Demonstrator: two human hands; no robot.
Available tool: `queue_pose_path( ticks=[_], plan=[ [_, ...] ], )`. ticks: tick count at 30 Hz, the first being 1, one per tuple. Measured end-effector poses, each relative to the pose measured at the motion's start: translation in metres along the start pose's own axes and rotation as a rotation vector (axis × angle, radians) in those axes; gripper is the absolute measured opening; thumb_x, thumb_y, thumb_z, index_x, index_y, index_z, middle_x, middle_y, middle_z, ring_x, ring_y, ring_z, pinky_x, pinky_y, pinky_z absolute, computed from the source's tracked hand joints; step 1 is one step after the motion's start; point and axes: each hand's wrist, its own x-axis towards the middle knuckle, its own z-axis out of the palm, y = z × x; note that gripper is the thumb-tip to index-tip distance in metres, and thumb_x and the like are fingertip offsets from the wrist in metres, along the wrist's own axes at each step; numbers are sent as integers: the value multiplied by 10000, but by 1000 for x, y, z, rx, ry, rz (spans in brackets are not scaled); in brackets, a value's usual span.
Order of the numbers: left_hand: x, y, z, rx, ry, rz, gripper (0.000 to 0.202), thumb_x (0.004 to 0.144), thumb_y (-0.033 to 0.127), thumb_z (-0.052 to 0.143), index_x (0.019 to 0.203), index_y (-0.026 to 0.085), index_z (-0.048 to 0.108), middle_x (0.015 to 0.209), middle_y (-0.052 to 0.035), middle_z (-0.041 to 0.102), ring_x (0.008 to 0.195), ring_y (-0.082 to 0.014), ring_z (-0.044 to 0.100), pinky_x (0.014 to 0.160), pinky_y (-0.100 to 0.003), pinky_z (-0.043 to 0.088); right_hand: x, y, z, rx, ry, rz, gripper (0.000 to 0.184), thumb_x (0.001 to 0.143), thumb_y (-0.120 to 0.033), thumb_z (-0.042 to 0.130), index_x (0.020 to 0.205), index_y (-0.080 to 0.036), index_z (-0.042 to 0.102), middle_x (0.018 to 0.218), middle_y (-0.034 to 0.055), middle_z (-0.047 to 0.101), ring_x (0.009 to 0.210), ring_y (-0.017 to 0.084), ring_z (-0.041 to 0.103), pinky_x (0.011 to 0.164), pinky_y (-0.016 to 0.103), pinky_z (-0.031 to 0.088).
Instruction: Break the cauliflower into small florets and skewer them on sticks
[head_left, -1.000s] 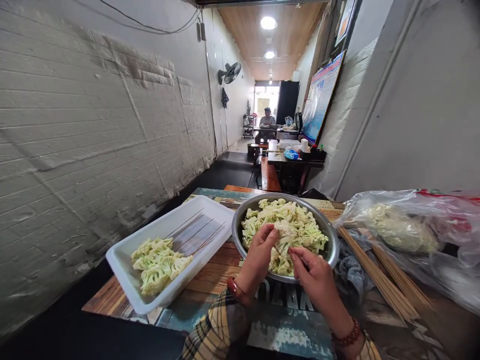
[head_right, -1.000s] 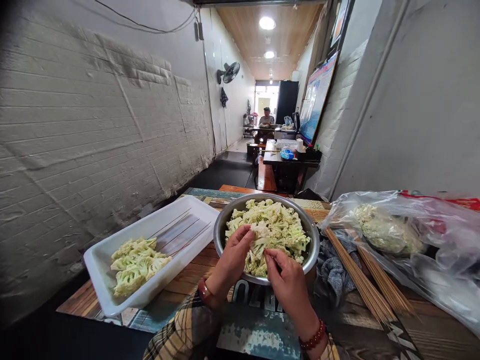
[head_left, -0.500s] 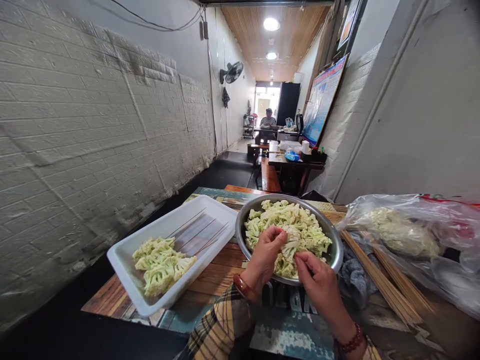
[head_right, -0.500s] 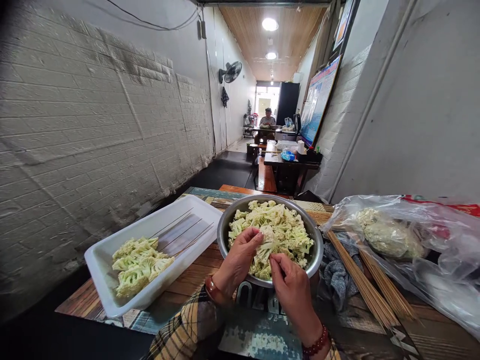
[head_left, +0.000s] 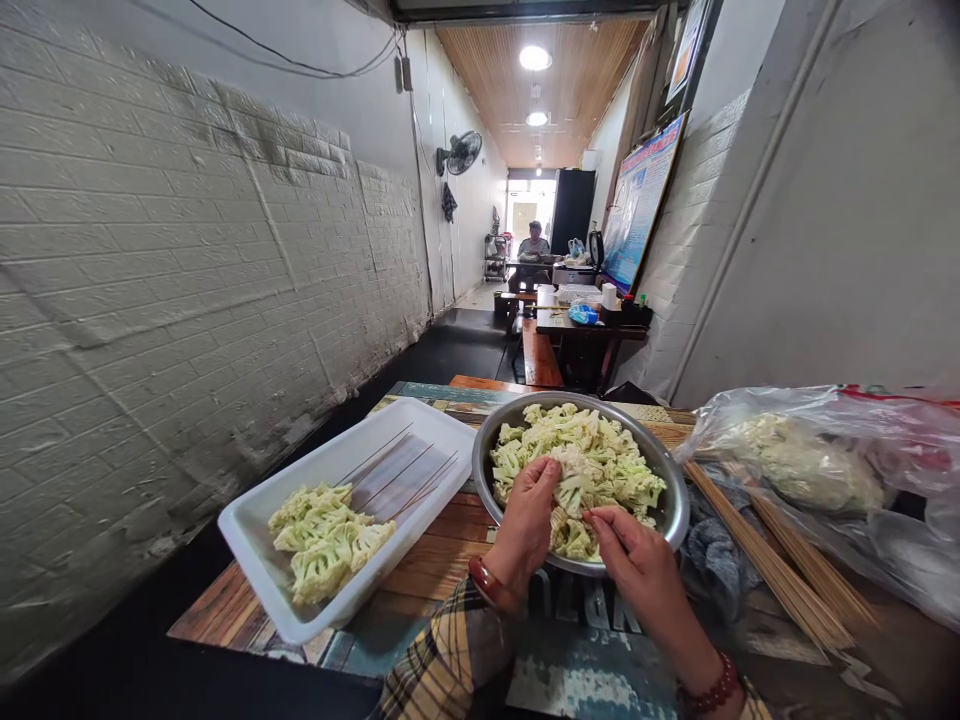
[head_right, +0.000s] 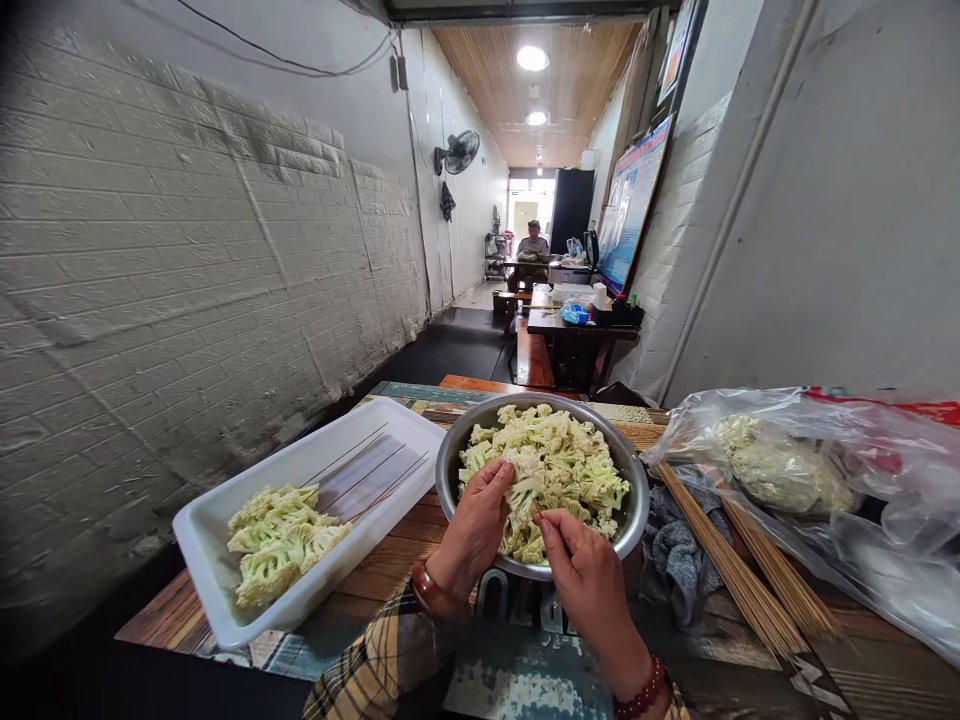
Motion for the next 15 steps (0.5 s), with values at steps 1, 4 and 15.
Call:
queue_pose_path(
  ticks=[1, 4, 15],
  plan=[
    [0, 0, 0, -14, -11, -7, 344, 710, 496, 663, 783, 168, 588, 699, 14, 531, 619, -99, 447, 569, -208, 348, 0, 0, 1, 3, 4, -10, 303, 937, -382, 383, 886, -207, 625, 809, 44, 701, 757, 208, 658, 682, 307, 474],
    [1, -1, 1, -64, -27, -37, 305, 705, 439, 690, 768, 170, 561, 703, 24, 513, 621, -88, 440, 578, -198, 348, -1, 1, 2, 2, 28, -22, 279, 938, -358, 387, 872, -213, 616, 821, 39, 706, 758, 205, 664, 686, 306, 479],
    [2, 5, 2, 8, -48, -65, 312, 699, 426, 699, 729, 158, 542, 650, 46, 468, 554, -60, 364, 530, -185, 302, -1, 2, 4, -42, 74, -35, 298, 951, -350, 362, 838, -222, 606, 772, 34, 699, 713, 181, 658, 654, 284, 474]
  ],
)
